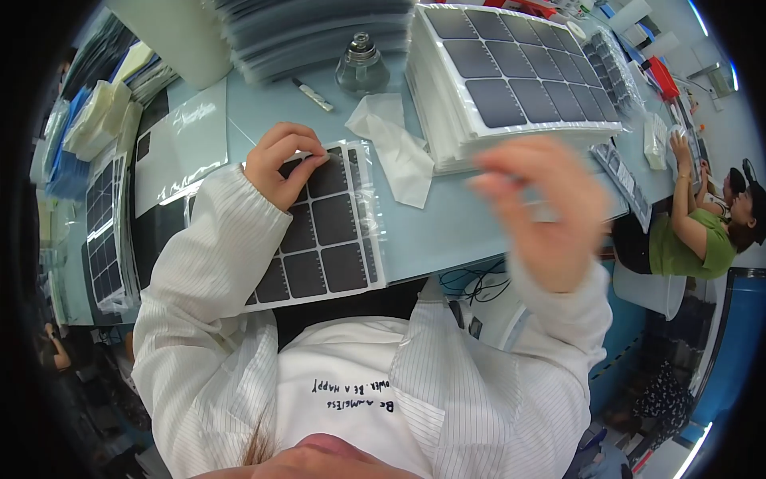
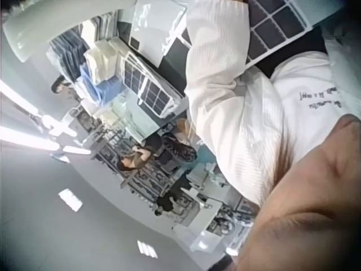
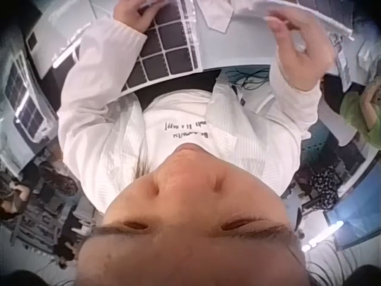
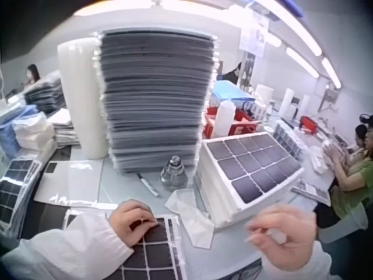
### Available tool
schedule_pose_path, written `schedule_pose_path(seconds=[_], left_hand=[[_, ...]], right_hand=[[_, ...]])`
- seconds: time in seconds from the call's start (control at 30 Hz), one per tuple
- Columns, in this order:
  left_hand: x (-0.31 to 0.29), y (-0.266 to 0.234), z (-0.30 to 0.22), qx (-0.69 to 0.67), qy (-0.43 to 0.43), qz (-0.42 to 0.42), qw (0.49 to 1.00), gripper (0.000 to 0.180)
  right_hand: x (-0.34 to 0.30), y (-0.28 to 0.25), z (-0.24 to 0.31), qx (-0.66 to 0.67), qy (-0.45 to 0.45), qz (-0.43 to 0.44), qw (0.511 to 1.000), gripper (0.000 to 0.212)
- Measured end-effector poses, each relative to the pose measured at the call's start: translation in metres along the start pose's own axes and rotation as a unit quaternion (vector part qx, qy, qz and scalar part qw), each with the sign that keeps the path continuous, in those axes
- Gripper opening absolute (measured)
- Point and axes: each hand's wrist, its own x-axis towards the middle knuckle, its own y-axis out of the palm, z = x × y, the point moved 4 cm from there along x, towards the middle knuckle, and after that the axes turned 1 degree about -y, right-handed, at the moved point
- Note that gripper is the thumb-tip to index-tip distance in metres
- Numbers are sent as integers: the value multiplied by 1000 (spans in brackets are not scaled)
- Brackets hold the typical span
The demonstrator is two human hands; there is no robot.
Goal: The recorder is assembling small solar panel components by peeling films, placing them on substrates, and cleaning them.
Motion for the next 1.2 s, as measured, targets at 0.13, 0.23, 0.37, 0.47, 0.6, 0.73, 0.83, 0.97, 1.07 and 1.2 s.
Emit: schedule_pose_path(seconds=[0.13,0.23,0.37,0.47,0.6,0.73,0.83,0.97,1.07,1.2], left_hand=[[5,-13,-10,-7,52,-63,997,14],[4,-22,-12,26,102,-100,989,16],[-4,-30,-13,-21,112,-137,984,17],[-17,-36,-22,-20,131,-91,987,17],[-64,-53,-33,-21,106,40,993,12],[-131,-81,-29,-128,-71,28,989,16],[-182,-113,-23,-187,-187,-30,964,16],[-292,-161,23,-284,-267,-235,890,7],[-395,-223,40,-289,-317,-379,820,5],[-542,-313,-2,-98,-290,-509,804,26]], right_hand=[[8,98,-26,277,234,79,929,22],[22,149,-52,396,311,134,853,22],[31,180,-44,396,308,164,849,23],[34,183,-41,399,275,135,864,24],[27,190,-58,412,288,151,851,23],[21,198,-69,403,311,154,847,25],[20,204,-79,383,317,160,852,25],[23,204,-76,357,317,155,865,27],[24,206,-81,354,306,176,866,27],[23,205,-86,360,322,182,857,23]])
